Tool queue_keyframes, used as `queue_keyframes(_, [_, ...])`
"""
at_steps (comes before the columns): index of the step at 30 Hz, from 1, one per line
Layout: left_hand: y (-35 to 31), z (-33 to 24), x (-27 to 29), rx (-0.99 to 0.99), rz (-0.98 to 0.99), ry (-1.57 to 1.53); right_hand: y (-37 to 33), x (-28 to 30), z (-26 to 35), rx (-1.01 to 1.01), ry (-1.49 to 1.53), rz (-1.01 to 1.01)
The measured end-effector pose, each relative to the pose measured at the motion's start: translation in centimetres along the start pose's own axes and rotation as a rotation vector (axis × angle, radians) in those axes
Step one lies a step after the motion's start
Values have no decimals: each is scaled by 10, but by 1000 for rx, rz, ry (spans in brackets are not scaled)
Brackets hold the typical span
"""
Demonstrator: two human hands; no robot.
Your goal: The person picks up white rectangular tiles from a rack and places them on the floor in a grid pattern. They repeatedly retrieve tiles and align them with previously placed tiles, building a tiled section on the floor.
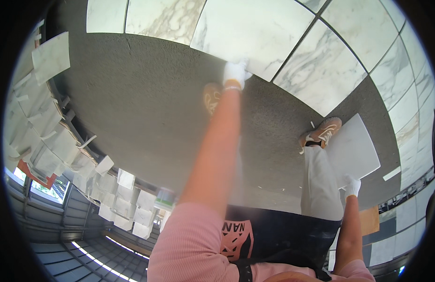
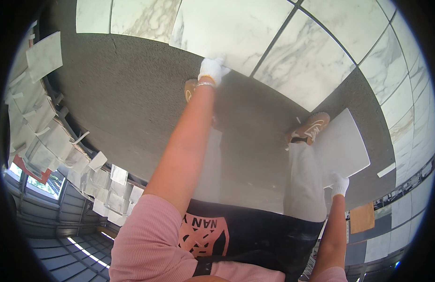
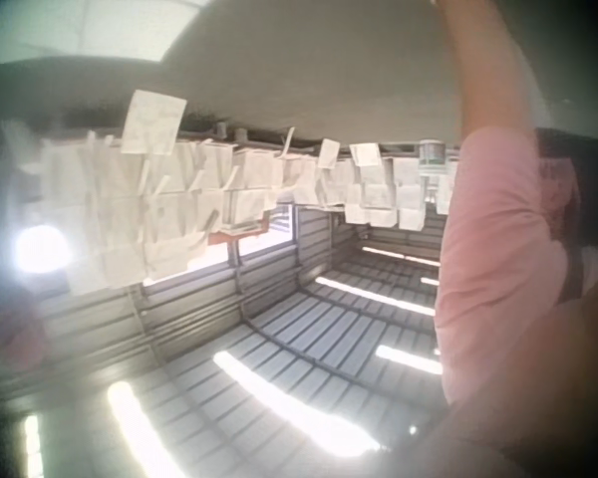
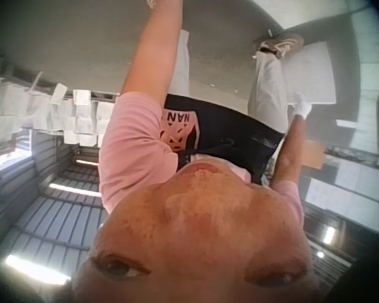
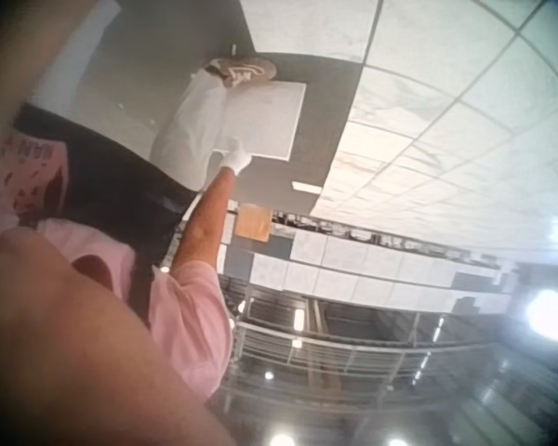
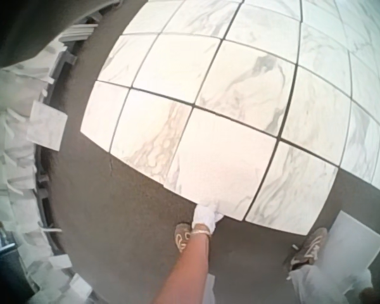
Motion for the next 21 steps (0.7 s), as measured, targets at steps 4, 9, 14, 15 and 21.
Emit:
queue_keyframes(4, [-7, -8, -1, -7, -29, 81, 0, -3, -2, -24, 21, -4])
queue_keyframes(9, [-18, -16, -1, 60, -20, 222, -7, -4, 7, 19, 5, -27])
queue_keyframes(14, [18, 7, 1, -59, 119, 404, -5, 0, 3, -45, 14, -24])
queue_keyframes(15, [28, 22, 3, 71, 68, 191, -3, 0, 1, -39, 3, -26])
queue_keyframes(21, [45, 27, 7, 39, 117, 180, 6, 5, -10, -31, -1, -41])
Point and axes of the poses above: each hand's wrist, its own y-axis towards the middle knuckle, its own x-axis out of the back of the hand, z = x × y, the point moved 7 cm from there along y, towards the middle knuckle, and after that the axes turned 9 degrees about -z, right-handed, at the moved point
